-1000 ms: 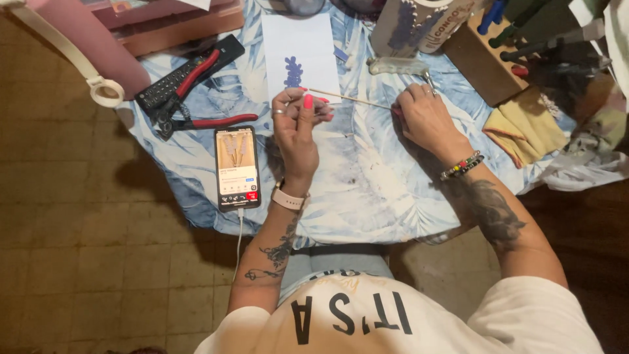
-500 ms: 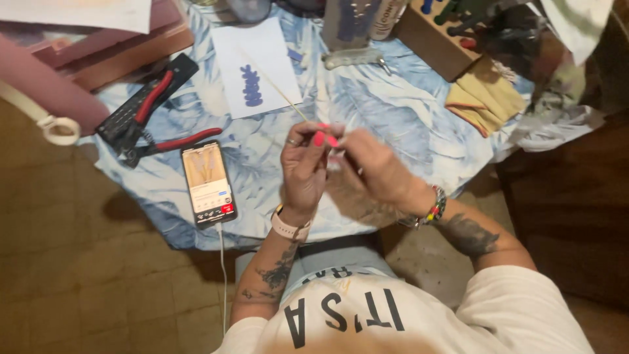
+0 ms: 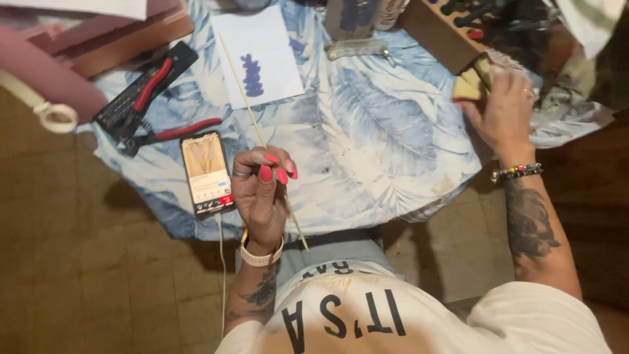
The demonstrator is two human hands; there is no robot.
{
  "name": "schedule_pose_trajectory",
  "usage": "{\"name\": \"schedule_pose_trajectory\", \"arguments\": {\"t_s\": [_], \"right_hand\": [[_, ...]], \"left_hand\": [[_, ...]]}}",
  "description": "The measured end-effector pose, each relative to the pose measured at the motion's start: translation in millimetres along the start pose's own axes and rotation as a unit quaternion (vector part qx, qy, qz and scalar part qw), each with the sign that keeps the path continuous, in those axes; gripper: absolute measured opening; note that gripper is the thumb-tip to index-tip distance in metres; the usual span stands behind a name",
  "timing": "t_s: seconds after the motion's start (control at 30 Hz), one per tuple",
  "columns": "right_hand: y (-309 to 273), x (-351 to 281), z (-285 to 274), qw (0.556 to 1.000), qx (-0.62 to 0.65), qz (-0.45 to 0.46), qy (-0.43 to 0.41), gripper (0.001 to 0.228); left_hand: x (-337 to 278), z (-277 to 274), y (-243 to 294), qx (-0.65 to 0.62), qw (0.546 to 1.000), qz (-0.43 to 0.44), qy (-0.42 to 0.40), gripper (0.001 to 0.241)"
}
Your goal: Working on a small craft project using pliers, a skewer, and small decorative elements
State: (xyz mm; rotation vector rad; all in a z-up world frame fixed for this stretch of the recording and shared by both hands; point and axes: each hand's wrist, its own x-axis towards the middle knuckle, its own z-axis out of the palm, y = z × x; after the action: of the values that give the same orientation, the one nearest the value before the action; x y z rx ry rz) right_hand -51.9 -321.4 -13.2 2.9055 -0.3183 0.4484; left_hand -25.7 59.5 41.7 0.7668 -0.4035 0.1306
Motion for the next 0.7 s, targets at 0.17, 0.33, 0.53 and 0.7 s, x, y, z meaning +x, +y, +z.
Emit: {"name": "schedule_pose_trajectory", "arguments": {"t_s": [0.17, 0.33, 0.53, 0.7], "right_hand": [[-0.5, 0.6, 2.1, 0.996, 0.049, -0.045, 0.064, 0.058], [14.1, -2.6, 7.7, 0.994, 0.078, -0.059, 0.058, 0.053], [-38.4, -10.1, -48.9, 0.988, 0.061, -0.097, 0.107, 0.035], [-135.4, -30.1, -100.0, 0.945, 0.171, -0.244, 0.137, 0.036]], "left_hand": [[2.9, -1.8, 16.4, 0.036, 0.998, 0.044, -0.017, 0.011], [3.0, -9.2, 26.6, 0.055, 0.996, 0.072, -0.002, 0.011], [5.6, -18.3, 32.6, 0.057, 0.993, 0.099, -0.013, 0.011], [2.5, -25.7, 45.5, 0.055, 0.993, 0.100, 0.032, 0.010]]}}
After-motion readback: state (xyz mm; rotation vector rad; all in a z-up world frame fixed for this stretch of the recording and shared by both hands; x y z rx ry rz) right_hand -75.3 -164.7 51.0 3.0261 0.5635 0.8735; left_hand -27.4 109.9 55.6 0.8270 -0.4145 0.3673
